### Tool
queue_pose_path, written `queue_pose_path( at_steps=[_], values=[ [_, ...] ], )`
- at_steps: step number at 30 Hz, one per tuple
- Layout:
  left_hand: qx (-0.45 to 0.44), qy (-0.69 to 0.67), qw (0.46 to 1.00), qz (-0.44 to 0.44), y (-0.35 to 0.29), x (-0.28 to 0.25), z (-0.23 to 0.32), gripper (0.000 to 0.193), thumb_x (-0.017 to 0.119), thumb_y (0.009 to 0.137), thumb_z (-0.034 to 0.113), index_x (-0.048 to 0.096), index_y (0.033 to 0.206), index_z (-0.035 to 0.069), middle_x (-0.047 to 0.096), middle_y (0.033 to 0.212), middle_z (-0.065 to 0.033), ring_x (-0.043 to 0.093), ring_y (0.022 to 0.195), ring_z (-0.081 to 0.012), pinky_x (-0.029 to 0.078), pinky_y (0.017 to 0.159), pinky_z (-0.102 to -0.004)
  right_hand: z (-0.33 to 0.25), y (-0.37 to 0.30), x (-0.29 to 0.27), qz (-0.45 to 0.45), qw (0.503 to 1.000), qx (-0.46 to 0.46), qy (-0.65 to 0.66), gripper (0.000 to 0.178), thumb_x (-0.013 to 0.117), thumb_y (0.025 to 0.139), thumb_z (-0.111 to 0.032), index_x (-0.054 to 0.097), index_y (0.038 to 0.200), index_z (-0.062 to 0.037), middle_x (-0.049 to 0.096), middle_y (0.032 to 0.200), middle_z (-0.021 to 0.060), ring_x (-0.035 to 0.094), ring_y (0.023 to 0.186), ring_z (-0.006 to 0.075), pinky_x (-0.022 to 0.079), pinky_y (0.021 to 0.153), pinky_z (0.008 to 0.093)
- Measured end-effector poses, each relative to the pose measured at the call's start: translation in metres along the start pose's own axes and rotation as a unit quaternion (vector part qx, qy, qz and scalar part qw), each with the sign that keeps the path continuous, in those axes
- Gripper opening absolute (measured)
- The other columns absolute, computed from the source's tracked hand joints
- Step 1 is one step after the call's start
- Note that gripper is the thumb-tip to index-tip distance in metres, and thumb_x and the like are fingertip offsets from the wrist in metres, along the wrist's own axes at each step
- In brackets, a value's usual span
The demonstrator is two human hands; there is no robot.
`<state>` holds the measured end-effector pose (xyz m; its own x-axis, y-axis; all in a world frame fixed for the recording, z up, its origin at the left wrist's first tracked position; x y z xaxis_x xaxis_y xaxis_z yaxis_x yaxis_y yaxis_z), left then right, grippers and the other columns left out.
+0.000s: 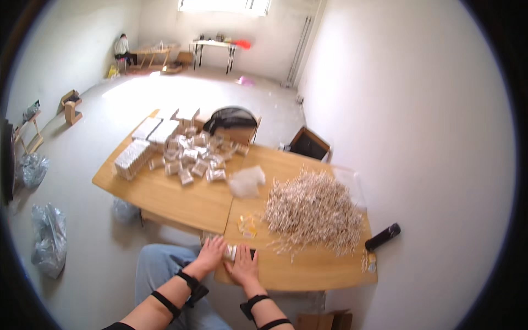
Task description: Packaging cotton swabs into small plastic bags.
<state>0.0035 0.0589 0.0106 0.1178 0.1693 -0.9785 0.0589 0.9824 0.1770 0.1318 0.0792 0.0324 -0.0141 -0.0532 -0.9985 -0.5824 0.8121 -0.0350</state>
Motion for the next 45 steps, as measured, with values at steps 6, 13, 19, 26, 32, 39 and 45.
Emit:
queue_pose_path(
  at_steps=[6,13,19,26,32,39,45],
  values=[
    [-0.014,-0.022,0.999,-0.027,0.002,-0.017,0.018,0.051,0.051,0.091,0.024,0.046,0.139,0.007,0.053,0.132,-0.0150,0.045,0.130,-0.0303,0.029,0.113,-0.0514,0.006,-0.017,-0.005,-0.022,1.000,0.013,-0.009,0.092,0.035,0.093,-0.067,0.022,0.153,0.0013,0.020,0.162,0.0155,0.013,0.151,0.0256,0.004,0.120,0.0543],
    [-0.014,-0.033,0.999,0.024,0.010,-0.017,0.010,0.050,0.052,0.092,0.024,0.048,0.137,0.006,0.059,0.118,-0.0132,0.055,0.113,-0.0298,0.035,0.107,-0.0492,0.000,0.005,-0.006,-0.061,0.998,0.021,0.008,0.093,0.032,0.093,-0.067,0.017,0.155,0.0006,0.014,0.163,0.0149,0.008,0.152,0.0263,0.000,0.119,0.0572],
    [0.019,0.000,0.999,0.033,0.011,-0.013,0.010,0.051,0.052,0.090,0.023,0.049,0.136,0.003,0.060,0.115,-0.0146,0.056,0.109,-0.0297,0.037,0.105,-0.0496,-0.013,0.006,0.011,-0.052,0.998,-0.027,-0.013,0.089,0.036,0.094,-0.059,0.019,0.153,0.0054,0.018,0.161,0.0203,0.010,0.151,0.0329,0.000,0.119,0.0579],
    [0.022,-0.013,0.999,0.021,0.008,-0.010,0.006,0.050,0.051,0.090,0.023,0.049,0.137,0.005,0.060,0.116,-0.0139,0.056,0.110,-0.0284,0.035,0.106,-0.0510,-0.021,0.009,0.004,-0.006,0.997,-0.072,0.018,0.087,0.040,0.094,-0.057,0.024,0.151,0.0066,0.026,0.158,0.0232,0.017,0.149,0.0363,0.005,0.119,0.0560],
    [-0.021,-0.003,1.000,0.011,0.009,-0.033,0.000,0.051,0.052,0.090,0.021,0.048,0.139,0.009,0.060,0.113,-0.0113,0.056,0.111,-0.0275,0.034,0.107,-0.0504,-0.001,-0.003,0.014,0.028,0.999,-0.016,0.009,0.089,0.043,0.093,-0.059,0.026,0.150,0.0069,0.027,0.157,0.0232,0.019,0.149,0.0337,0.007,0.120,0.0532],
    [-0.017,-0.006,1.000,0.022,0.009,-0.019,-0.002,0.053,0.052,0.089,0.020,0.047,0.139,0.005,0.060,0.110,-0.0116,0.056,0.109,-0.0272,0.034,0.106,-0.0461,-0.024,-0.001,0.007,-0.010,0.999,-0.030,0.017,0.086,0.042,0.094,-0.056,0.026,0.150,0.0068,0.024,0.159,0.0227,0.016,0.150,0.0323,0.004,0.119,0.0565],
    [0.006,-0.013,0.999,0.043,0.011,-0.020,-0.001,0.047,0.050,0.091,0.023,0.053,0.134,0.004,0.063,0.105,-0.0099,0.059,0.102,-0.0249,0.040,0.098,-0.0434,-0.031,0.005,0.012,-0.018,0.999,-0.047,0.009,0.084,0.043,0.093,-0.052,0.026,0.150,0.0070,0.023,0.159,0.0234,0.015,0.150,0.0336,0.005,0.119,0.0574]
  ],
)
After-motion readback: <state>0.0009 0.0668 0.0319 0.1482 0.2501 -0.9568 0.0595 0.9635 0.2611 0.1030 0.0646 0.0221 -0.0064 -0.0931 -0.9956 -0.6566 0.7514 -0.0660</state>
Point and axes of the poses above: each hand's wrist, its own y-axis towards the middle knuckle, its own x-axis out of the palm, z = x × y, the point moved 6 cm from there along y, towards the middle knuckle
